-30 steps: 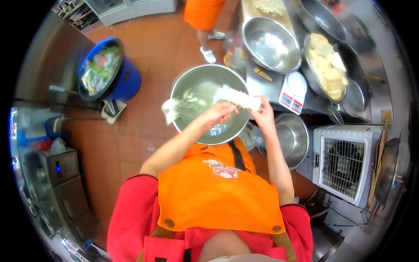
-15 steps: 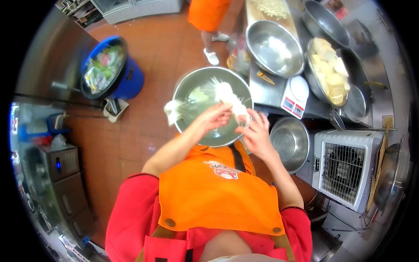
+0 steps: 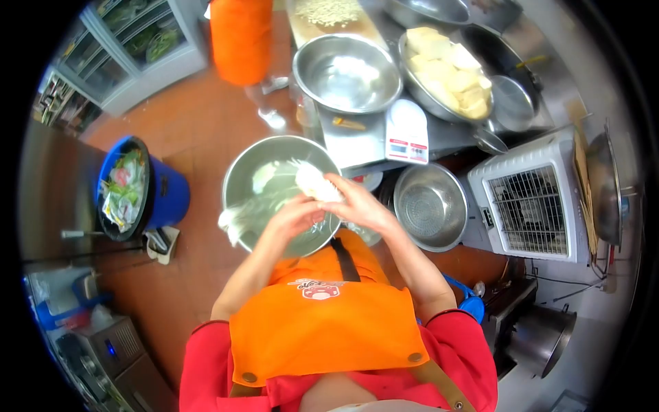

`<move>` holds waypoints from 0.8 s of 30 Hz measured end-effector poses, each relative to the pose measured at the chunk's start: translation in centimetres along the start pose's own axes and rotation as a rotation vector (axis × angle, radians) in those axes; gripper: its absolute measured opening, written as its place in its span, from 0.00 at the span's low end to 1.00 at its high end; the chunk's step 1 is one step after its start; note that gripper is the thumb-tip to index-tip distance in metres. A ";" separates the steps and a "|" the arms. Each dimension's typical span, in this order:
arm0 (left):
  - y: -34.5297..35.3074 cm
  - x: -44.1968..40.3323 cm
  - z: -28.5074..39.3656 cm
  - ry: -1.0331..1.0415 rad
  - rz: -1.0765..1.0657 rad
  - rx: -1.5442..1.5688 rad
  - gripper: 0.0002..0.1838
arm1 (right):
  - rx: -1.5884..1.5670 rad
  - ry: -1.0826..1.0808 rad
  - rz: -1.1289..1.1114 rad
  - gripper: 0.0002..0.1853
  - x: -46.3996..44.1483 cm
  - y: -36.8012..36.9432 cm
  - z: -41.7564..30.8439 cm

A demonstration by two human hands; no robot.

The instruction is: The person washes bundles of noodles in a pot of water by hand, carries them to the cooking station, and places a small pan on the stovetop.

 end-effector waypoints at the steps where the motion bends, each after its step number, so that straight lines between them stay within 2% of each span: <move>1: 0.5 -0.3 0.0 -0.007 0.002 0.012 0.24 | -0.008 0.033 -0.003 0.29 0.1 -0.3 0.3; 6: 1.5 -3.7 -1.7 0.017 -0.140 0.182 0.27 | 0.211 -0.001 0.092 0.29 0.6 -3.2 1.3; 8: 1.9 -5.1 -2.6 -0.034 -0.087 0.150 0.27 | 0.328 -0.047 0.204 0.28 0.9 -4.8 3.3; 10: 3.7 -6.1 -2.9 -0.062 -0.097 0.086 0.28 | 0.367 0.026 0.214 0.26 0.7 -6.7 6.8; 14: 3.8 -7.2 -3.6 -0.020 0.091 -0.142 0.26 | 0.472 0.036 0.245 0.26 -0.8 -12.8 13.0; 18: 1.6 -5.4 -3.4 -0.050 0.089 -0.119 0.23 | 0.687 0.072 0.209 0.25 -4.0 -17.9 19.7; 22: -0.9 -2.3 -3.5 -0.003 0.301 -0.105 0.19 | 0.870 0.042 0.161 0.26 -6.9 -21.3 24.0; 24: -1.9 -0.9 -3.7 -0.003 0.395 -0.081 0.17 | 0.859 0.032 0.162 0.27 -7.8 -22.1 25.1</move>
Point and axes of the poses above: each hand's wrist, its own x-axis away from the middle knuckle, its own y-axis out of the palm, z = x × y, the point moved 5 cm from there along -x, towards the middle knuckle, and after that the axes turned 9 degrees about x, right-handed, at the moved point
